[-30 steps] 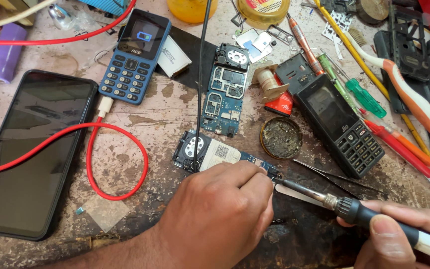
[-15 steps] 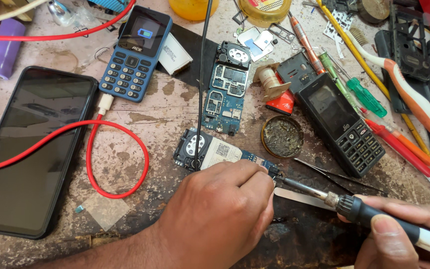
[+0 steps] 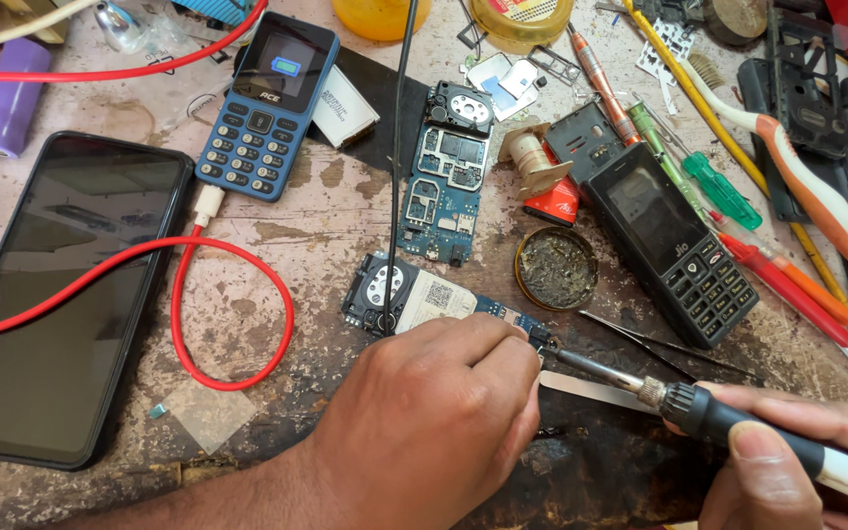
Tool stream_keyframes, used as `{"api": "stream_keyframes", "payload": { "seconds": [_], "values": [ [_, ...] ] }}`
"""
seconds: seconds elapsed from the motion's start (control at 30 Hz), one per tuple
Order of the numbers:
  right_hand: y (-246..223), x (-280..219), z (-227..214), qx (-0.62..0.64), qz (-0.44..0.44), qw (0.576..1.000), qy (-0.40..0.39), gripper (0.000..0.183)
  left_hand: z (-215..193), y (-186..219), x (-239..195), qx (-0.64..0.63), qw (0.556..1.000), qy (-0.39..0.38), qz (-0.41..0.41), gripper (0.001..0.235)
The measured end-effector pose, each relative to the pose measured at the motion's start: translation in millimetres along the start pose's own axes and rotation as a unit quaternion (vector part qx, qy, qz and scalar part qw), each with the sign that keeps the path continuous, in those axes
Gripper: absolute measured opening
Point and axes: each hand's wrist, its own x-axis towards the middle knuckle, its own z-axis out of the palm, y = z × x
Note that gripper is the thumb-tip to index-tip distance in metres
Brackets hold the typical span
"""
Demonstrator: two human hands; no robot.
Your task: The person plugs a charger into a wall socket, then uses a soldering iron and solder wire to tin the iron tip and apply solder to a small circuit board on a cluttered workbench. The person also uses a metal file to clean the soldering iron tip.
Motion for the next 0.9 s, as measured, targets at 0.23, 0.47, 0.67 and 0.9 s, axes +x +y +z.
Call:
{"api": "stream_keyframes", "payload": {
  "seconds": [0.23, 0.47, 0.67, 0.9],
  "values": [
    [-6.9, 1.2, 5.8, 0.038, 0.022, 0.999, 0.028, 0.019, -0.2, 0.9, 0.9, -0.005, 1.0, 0.003, -0.008, 0.015],
    [36.8, -5.9, -0.3, 0.272, -0.057, 0.96, 0.02, 0.019, -12.5, 2.1, 8.5, -0.007, 1.0, 0.004, -0.031, 0.012],
    [91.5, 5.8, -13.0, 0.591, -0.006, 0.806, -0.01, 0.017, -17.7, -12.3, 26.3, 0.069, 0.997, 0.019, 0.005, 0.033],
    [87.4, 18.1, -34.2, 0.671, 0.091, 0.733, -0.059, 0.017, -19.7, -25.3, 39.5, 0.142, 0.983, -0.004, 0.114, 0.036]
  ]
}}
